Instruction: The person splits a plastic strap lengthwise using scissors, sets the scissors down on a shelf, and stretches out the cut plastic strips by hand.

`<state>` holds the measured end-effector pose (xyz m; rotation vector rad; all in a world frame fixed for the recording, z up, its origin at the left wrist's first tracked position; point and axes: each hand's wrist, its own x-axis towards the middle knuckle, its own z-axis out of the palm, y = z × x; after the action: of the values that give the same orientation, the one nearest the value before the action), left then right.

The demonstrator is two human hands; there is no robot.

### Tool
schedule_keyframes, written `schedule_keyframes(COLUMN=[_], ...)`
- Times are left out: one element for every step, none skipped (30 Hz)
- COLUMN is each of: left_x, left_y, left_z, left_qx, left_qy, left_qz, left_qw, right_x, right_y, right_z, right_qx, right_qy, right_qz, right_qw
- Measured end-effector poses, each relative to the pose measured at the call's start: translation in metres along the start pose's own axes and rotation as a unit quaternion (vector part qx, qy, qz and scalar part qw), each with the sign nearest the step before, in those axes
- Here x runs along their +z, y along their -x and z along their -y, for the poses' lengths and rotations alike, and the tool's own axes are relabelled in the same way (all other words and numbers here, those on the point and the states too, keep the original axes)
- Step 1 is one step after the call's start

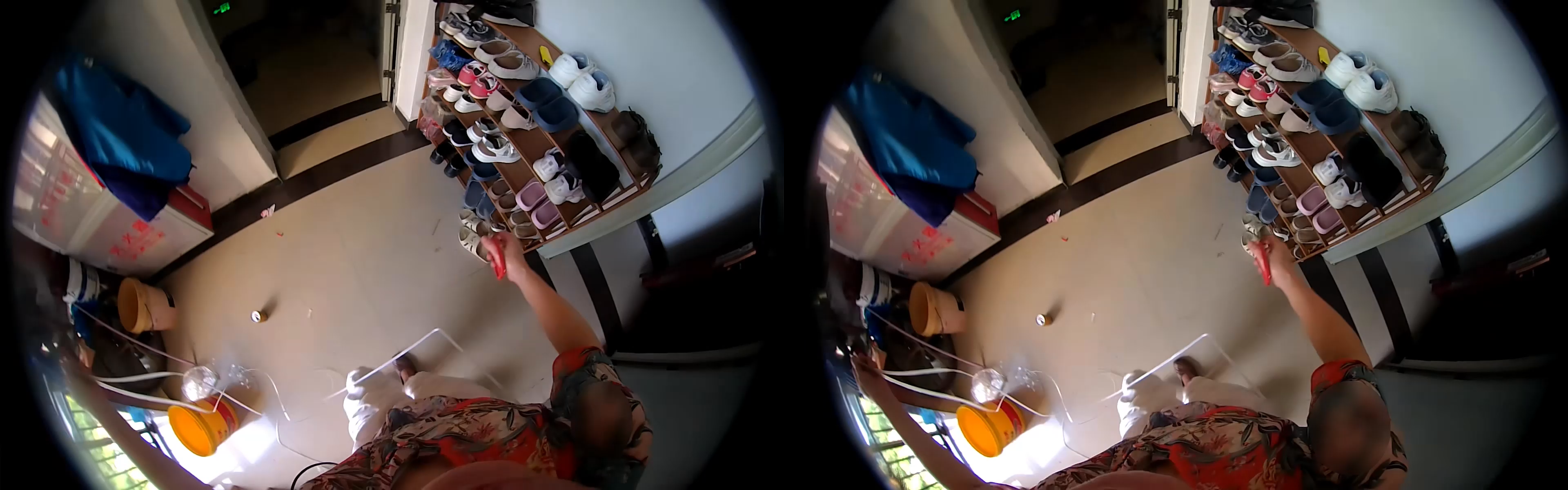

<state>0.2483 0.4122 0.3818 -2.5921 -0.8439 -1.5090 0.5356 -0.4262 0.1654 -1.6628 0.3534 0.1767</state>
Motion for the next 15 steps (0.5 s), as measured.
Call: schedule_keyframes(left_x=[0.004,0.013,0.025,0.038,0.048,0.068,0.078,0.088,0.104,0.125,0.144,0.157,0.173,0.197,0.224], left_y=[-0.002,0.002,0.013,0.028,0.043,0.056,0.069,0.076,0.082,0.087,0.091,0.089,0.08,0.073,0.067], left_z=[-0.015,-0.043,-0.074,-0.109,-0.14,-0.132,-0.154,-0.172,-0.18,-0.186,-0.194,-0.215,-0.229,-0.253,-0.276], left_qx=[-0.043,-0.076,-0.115,-0.154,-0.176,-0.212,-0.184,-0.269,-0.343,-0.397,-0.413,-0.427,-0.432,-0.445,-0.456], left_qy=[0.065,0.147,0.237,0.345,0.4,0.483,0.43,0.468,0.475,0.491,0.49,0.487,0.486,0.489,0.487], left_qz=[0.031,0.043,0.06,0.084,0.112,0.165,0.188,0.224,0.231,0.207,0.234,0.262,0.291,0.321,0.353], left_qw=[0.996,0.985,0.963,0.922,0.893,0.834,0.864,0.811,0.777,0.747,0.731,0.716,0.702,0.678,0.655], right_x=[-0.007,-0.01,-0.012,-0.022,-0.011,-0.008,-0.014,-0.011,-0.007,-0.009,-0.018,-0.021,-0.026,-0.038,-0.045], right_y=[-0.013,-0.025,-0.04,-0.073,-0.068,-0.092,-0.125,-0.137,-0.147,-0.172,-0.2,-0.22,-0.241,-0.271,-0.281], right_z=[0.009,0.02,0.031,0.028,0.069,0.072,0.079,0.11,0.142,0.151,0.166,0.184,0.198,0.21,0.231], right_qx=[0.003,-0.009,-0.023,-0.031,-0.011,-0.057,-0.098,-0.093,-0.088,-0.111,-0.136,-0.179,-0.18,-0.179,-0.174], right_qy=[-0.008,-0.01,-0.011,0.068,0.067,0.079,0.089,0.101,0.111,0.12,0.142,0.081,0.137,0.153,0.167], right_qz=[-0.009,-0.017,-0.026,-0.036,-0.057,-0.062,-0.062,-0.067,-0.073,-0.1,-0.125,-0.094,-0.101,-0.112,-0.123], right_qw=[1.0,1.0,0.999,0.997,0.996,0.993,0.989,0.988,0.987,0.981,0.972,0.976,0.969,0.965,0.963])
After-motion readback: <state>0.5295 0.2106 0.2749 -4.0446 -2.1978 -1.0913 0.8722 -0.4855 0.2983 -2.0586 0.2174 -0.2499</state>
